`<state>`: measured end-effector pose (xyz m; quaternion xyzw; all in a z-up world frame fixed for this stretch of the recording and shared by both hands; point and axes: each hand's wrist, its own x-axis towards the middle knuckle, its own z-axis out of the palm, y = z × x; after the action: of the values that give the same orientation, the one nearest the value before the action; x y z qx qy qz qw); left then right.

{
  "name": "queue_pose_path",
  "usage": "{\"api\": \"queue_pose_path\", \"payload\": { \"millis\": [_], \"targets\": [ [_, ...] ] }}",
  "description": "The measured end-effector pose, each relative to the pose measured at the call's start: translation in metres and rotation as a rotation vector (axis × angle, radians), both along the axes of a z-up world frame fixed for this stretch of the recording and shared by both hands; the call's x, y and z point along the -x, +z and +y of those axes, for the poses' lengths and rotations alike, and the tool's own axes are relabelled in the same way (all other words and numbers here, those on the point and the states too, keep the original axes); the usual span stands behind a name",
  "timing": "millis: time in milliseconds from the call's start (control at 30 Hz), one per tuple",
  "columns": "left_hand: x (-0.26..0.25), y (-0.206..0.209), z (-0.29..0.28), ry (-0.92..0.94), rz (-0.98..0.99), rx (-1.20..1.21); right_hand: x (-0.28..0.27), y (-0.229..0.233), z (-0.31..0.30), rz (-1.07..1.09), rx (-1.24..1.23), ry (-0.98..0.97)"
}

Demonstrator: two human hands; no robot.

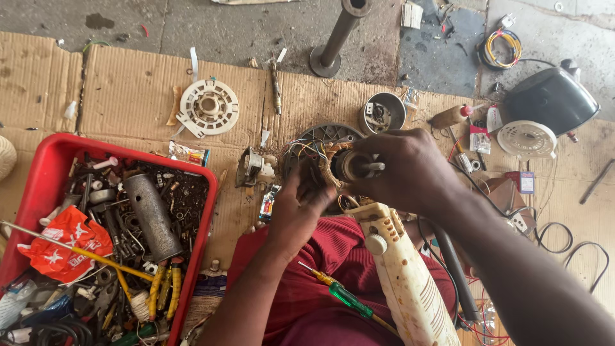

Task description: The person is repairing an electrical motor component, likely a fan motor. They use pliers to strip and adjust wires on a copper coil, then insert and secure the coil into a metal housing. The person also handles a white plastic fan housing and various small tools on a cluttered workbench.

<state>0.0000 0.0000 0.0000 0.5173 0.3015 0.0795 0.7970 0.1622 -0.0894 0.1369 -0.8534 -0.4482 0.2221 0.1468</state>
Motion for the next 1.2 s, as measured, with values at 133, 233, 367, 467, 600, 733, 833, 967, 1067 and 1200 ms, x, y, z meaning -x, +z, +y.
{"api": "queue_pose_path", "payload": {
  "millis": [133, 233, 367, 467, 600, 733, 833, 967, 1067, 1200],
  "targets": [
    [-0.003, 0.008, -0.005, 0.077, 0.038, -0.470, 0.008, -0.004, 0.001, -0.040, 0.034, -0.105],
    [-0.019, 0.003, -0.003, 0.077, -0.052, -0.532, 0.004, -0.008, -0.003, -0.045, -0.209, 0.122],
    [-0.031, 0.001, -0.001, 0.080, -0.159, -0.349, 0.004, -0.003, -0.003, 0.015, -0.206, 0.146],
    [-0.027, 0.000, -0.001, 0.033, -0.078, -0.325, 0.009, 0.004, -0.007, 0.011, -0.142, 0.124],
    [-0.026, -0.003, -0.011, 0.083, -0.175, -0.018, 0.011, 0.005, -0.017, -0.091, -0.292, 0.246],
    [-0.023, -0.007, -0.013, 0.086, -0.270, 0.045, 0.010, 0.001, -0.019, -0.021, -0.210, 0.145],
    [-0.023, -0.008, -0.007, 0.071, -0.244, -0.208, 0.011, -0.005, -0.011, -0.034, -0.173, 0.061],
    [-0.023, -0.009, -0.005, 0.127, -0.243, -0.675, 0.015, -0.007, 0.001, -0.075, -0.090, -0.058],
    [-0.026, -0.015, -0.004, 0.143, -0.265, -0.644, 0.016, -0.002, 0.009, -0.051, 0.002, -0.128],
    [-0.024, -0.014, -0.004, 0.148, -0.299, -0.654, 0.014, 0.007, 0.015, 0.029, 0.175, -0.131]
  ]
}}
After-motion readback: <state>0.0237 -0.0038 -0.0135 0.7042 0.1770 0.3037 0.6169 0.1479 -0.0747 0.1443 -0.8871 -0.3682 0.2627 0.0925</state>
